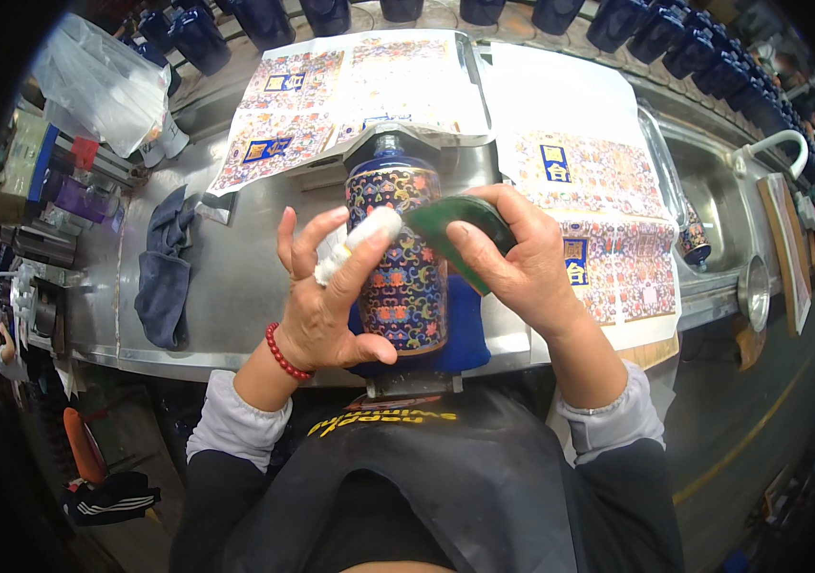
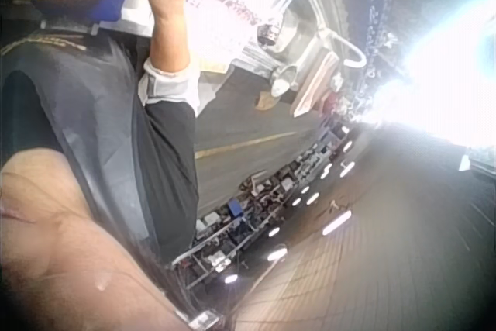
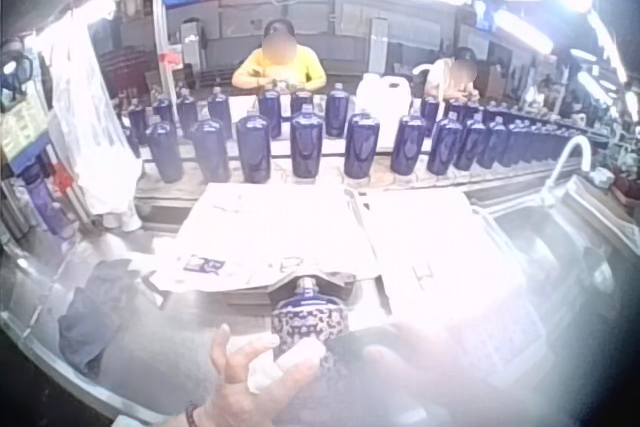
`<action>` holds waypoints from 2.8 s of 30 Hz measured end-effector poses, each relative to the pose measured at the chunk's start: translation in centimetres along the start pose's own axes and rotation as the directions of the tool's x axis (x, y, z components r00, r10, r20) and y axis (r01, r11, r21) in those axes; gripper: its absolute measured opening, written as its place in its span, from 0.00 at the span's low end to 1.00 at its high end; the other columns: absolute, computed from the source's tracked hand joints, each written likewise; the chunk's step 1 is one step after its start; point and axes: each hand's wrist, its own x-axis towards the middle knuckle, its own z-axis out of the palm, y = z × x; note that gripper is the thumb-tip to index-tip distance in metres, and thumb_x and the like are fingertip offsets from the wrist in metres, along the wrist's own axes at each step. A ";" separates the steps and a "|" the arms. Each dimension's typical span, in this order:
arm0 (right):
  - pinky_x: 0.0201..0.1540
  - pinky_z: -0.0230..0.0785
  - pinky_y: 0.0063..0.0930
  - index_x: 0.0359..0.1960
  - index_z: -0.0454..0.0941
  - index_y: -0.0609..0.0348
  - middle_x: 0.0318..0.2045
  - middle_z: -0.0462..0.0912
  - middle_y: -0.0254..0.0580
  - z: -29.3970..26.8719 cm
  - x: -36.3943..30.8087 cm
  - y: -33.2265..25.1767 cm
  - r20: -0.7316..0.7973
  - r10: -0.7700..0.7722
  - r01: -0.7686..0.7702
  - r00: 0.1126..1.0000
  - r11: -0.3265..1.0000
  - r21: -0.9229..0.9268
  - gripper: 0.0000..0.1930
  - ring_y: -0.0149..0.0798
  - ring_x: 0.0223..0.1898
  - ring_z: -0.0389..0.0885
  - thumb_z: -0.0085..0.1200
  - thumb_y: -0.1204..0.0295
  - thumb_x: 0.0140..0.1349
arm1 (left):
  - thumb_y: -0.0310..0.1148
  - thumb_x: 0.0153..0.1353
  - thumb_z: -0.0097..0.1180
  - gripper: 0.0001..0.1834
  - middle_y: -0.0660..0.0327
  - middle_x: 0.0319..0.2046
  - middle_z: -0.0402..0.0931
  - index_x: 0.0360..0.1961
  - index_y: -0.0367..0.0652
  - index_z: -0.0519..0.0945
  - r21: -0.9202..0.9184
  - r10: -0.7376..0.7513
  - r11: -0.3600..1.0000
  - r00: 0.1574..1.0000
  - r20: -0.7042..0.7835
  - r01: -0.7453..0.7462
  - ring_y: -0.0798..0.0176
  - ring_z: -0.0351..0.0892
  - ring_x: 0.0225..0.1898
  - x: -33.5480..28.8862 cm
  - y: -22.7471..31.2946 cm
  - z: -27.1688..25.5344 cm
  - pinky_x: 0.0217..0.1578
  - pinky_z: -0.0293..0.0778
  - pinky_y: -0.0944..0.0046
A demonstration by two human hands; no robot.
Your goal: The person applies decorative stickers to a blue ceramic bottle, smoothing them with a green tool and rotating the bottle to cover different sides. The person then places the finished bottle aside and picks up a new bottle to repeat the process.
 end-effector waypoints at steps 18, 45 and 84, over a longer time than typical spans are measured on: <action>0.35 0.65 0.36 0.39 0.83 0.50 0.28 0.73 0.33 -0.1 2.7 -4.5 0.449 -0.645 0.784 0.619 0.544 -0.300 0.15 0.37 0.31 0.76 0.66 0.74 0.45 | 0.71 0.64 0.46 0.35 0.66 0.51 0.78 0.54 0.57 0.84 -0.019 0.013 1.000 0.984 -0.178 -0.016 0.58 0.65 0.60 -4.0 3.9 0.5 0.72 0.39 0.36; 0.34 0.66 0.34 0.42 0.85 0.56 0.31 0.76 0.35 -0.2 0.3 0.0 0.117 -0.622 0.607 0.774 0.677 -0.416 0.16 0.38 0.29 0.75 0.67 0.76 0.48 | 0.73 0.64 0.41 0.42 0.68 0.52 0.82 0.57 0.47 0.81 0.110 0.012 0.994 0.997 -0.076 -0.003 0.57 0.66 0.58 1.2 -0.5 -1.1 0.72 0.35 0.40; 0.35 0.66 0.32 0.43 0.87 0.52 0.30 0.76 0.37 -0.2 -3.7 -1.6 0.528 -0.600 0.677 0.601 0.734 0.064 0.19 0.37 0.33 0.75 0.68 0.80 0.47 | 0.73 0.53 0.58 0.61 0.46 0.60 0.74 0.71 0.28 0.63 0.099 -0.301 0.948 0.953 -0.027 0.302 0.42 0.60 0.65 -4.7 3.8 1.5 0.68 0.37 0.31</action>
